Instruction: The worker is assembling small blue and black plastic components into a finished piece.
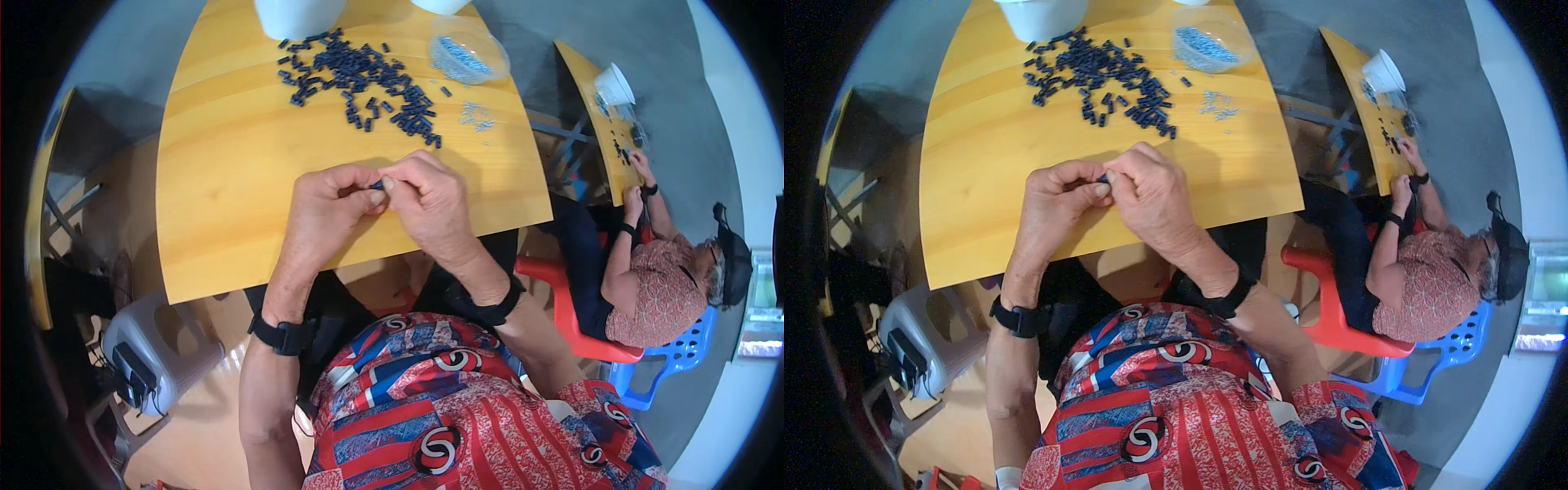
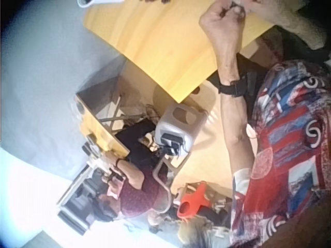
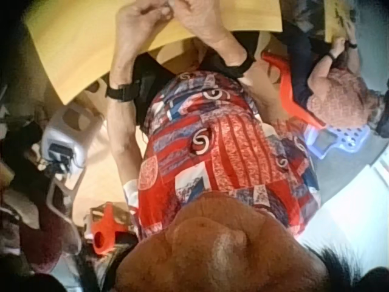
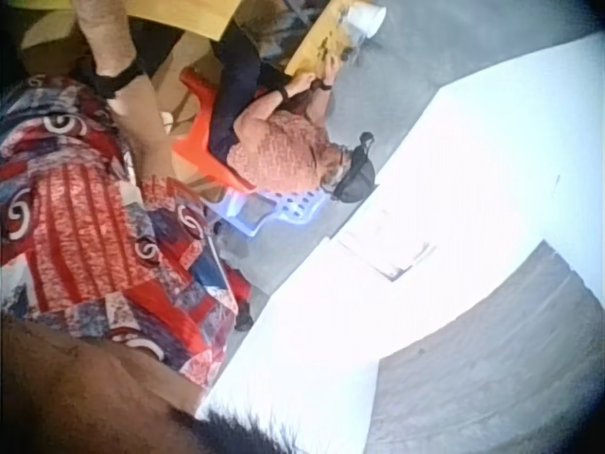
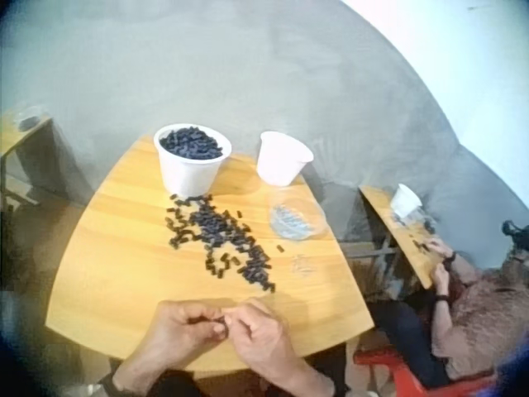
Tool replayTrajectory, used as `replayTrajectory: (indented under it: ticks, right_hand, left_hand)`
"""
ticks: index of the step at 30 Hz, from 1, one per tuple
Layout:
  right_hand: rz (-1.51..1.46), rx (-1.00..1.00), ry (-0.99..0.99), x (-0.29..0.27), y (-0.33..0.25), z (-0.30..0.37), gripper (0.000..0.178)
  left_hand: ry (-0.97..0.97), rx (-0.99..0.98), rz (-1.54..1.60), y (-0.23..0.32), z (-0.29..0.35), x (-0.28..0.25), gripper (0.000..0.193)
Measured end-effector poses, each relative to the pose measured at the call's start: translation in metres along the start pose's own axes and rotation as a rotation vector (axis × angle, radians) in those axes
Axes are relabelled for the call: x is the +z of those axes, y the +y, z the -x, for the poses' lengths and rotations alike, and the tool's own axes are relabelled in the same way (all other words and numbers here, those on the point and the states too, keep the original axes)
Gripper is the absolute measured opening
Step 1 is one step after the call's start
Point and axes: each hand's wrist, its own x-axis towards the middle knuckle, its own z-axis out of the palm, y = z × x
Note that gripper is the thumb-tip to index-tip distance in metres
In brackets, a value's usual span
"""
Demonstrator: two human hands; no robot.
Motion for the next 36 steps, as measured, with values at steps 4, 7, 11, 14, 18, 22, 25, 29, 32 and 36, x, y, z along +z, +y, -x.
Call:
replayTrajectory:
  ticks: [4, 7, 11, 14, 18, 22, 25, 29, 32, 36]
  right_hand:
    - [-0.047, 0.023, -0.003, -0.006, -0.003, 0.005, 0.009]
    - [-0.098, 0.086, 0.059, -0.029, 0.002, 0.006, 0.011]
    - [-0.077, 0.347, 0.139, -0.076, 0.036, 0.003, 0.013]
    - [0.064, 0.278, 0.124, -0.083, 0.051, 0.007, 0.012]
    - [0.104, 0.086, 0.01, -0.057, 0.038, -0.001, 0.011]
    - [0.394, -0.026, -0.093, -0.041, 0.032, -0.012, 0.008]
    - [0.407, -0.053, -0.043, -0.036, 0.039, -0.012, 0.006]
    - [0.244, -0.04, -0.017, -0.04, 0.04, -0.01, 0.006]
    - [-0.239, 0.357, -0.181, -0.042, 0.019, -0.009, 0.006]
    - [-0.401, 0.388, -0.254, -0.041, -0.006, -0.015, 0.007]
  left_hand:
    - [0.006, 0.018, -0.021, -0.002, 0.0, -0.001, 0.009]
    - [0.005, 0.03, -0.001, -0.007, 0.001, -0.004, 0.009]
    - [0.0, 0.049, 0.053, -0.005, 0.0, -0.003, 0.009]
    - [0.005, 0.044, 0.055, -0.005, -0.001, -0.003, 0.01]
    - [0.012, 0.073, 0.047, -0.007, -0.001, -0.004, 0.011]
    - [0.034, 0.063, 0.074, -0.005, -0.001, -0.001, 0.01]
    - [0.049, 0.042, 0.06, -0.004, -0.001, 0.0, 0.01]
    - [0.011, 0.048, 0.074, -0.005, -0.001, -0.002, 0.011]
    - [-0.015, 0.053, 0.08, -0.007, 0.0, -0.005, 0.011]
    - [-0.024, 0.031, 0.075, -0.004, 0.001, -0.006, 0.012]
